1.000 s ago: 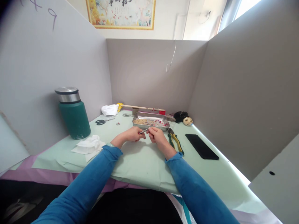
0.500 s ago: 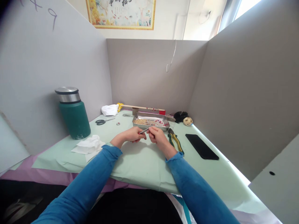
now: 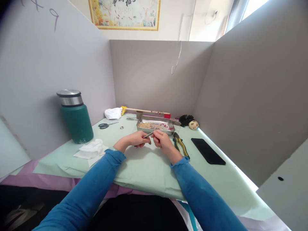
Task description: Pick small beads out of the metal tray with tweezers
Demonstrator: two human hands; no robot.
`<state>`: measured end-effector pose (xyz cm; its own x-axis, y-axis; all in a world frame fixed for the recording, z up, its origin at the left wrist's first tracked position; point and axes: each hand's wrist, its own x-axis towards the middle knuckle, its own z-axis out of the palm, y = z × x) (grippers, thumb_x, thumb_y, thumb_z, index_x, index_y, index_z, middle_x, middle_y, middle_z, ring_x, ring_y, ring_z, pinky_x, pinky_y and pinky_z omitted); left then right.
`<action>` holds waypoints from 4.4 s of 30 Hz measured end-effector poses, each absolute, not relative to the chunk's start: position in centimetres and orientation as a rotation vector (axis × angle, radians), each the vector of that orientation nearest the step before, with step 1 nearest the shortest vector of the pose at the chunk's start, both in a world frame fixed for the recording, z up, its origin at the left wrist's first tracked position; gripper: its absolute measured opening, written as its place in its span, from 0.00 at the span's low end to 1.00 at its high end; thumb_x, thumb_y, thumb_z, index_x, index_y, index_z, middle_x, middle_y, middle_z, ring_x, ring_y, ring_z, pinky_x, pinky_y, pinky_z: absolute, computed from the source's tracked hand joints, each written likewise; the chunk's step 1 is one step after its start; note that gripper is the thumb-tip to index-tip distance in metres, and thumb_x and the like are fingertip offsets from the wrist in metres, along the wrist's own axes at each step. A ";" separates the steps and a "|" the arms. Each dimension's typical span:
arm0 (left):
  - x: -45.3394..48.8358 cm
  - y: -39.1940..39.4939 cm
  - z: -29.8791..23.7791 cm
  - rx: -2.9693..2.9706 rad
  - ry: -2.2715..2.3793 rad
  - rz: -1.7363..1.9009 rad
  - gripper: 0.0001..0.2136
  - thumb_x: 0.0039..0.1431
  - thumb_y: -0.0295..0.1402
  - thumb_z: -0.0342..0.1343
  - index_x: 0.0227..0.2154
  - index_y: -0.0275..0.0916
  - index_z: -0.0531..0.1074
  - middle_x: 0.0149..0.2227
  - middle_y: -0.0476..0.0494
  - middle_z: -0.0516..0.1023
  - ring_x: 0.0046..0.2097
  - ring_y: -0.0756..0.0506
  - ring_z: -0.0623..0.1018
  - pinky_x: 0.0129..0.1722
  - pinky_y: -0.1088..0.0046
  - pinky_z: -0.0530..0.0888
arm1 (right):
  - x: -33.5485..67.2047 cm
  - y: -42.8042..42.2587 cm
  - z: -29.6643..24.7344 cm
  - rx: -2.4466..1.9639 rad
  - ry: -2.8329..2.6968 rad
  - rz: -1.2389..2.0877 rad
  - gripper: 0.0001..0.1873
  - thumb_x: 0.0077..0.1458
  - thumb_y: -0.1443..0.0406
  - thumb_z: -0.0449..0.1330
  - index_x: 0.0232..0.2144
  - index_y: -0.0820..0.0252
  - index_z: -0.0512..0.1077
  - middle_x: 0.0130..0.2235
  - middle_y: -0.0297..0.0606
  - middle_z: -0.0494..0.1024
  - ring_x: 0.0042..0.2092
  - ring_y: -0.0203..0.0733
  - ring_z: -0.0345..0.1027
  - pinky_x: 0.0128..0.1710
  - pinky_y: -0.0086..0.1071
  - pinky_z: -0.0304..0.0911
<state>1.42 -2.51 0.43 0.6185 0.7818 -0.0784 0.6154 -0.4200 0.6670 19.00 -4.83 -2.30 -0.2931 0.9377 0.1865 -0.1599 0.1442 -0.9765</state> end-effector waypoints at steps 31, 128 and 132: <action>2.2 -2.4 0.0 2.478 1.375 0.358 0.11 0.53 0.36 0.50 0.30 0.36 0.76 0.21 0.47 0.74 0.26 0.48 0.71 0.30 0.75 0.66 | 18.6 -4.7 -2.7 -0.996 -1.407 1.251 0.16 0.50 0.53 0.56 0.26 0.60 0.64 0.17 0.24 0.55 0.17 0.26 0.39 0.17 0.26 0.34; 2.0 -2.4 0.1 2.298 1.257 0.366 0.14 0.54 0.35 0.47 0.37 0.37 0.75 0.19 0.50 0.70 0.19 0.52 0.67 0.22 0.77 0.65 | 18.2 -4.8 -2.6 -0.997 -1.465 1.010 0.17 0.50 0.52 0.56 0.24 0.61 0.66 0.16 0.26 0.57 0.17 0.27 0.44 0.17 0.25 0.39; 1.9 -2.5 0.2 2.252 1.193 0.354 0.14 0.54 0.35 0.47 0.38 0.37 0.75 0.19 0.51 0.69 0.19 0.53 0.66 0.20 0.78 0.63 | 18.3 -4.9 -2.5 -0.971 -1.467 1.016 0.16 0.50 0.53 0.56 0.24 0.61 0.65 0.15 0.25 0.56 0.17 0.27 0.44 0.17 0.25 0.39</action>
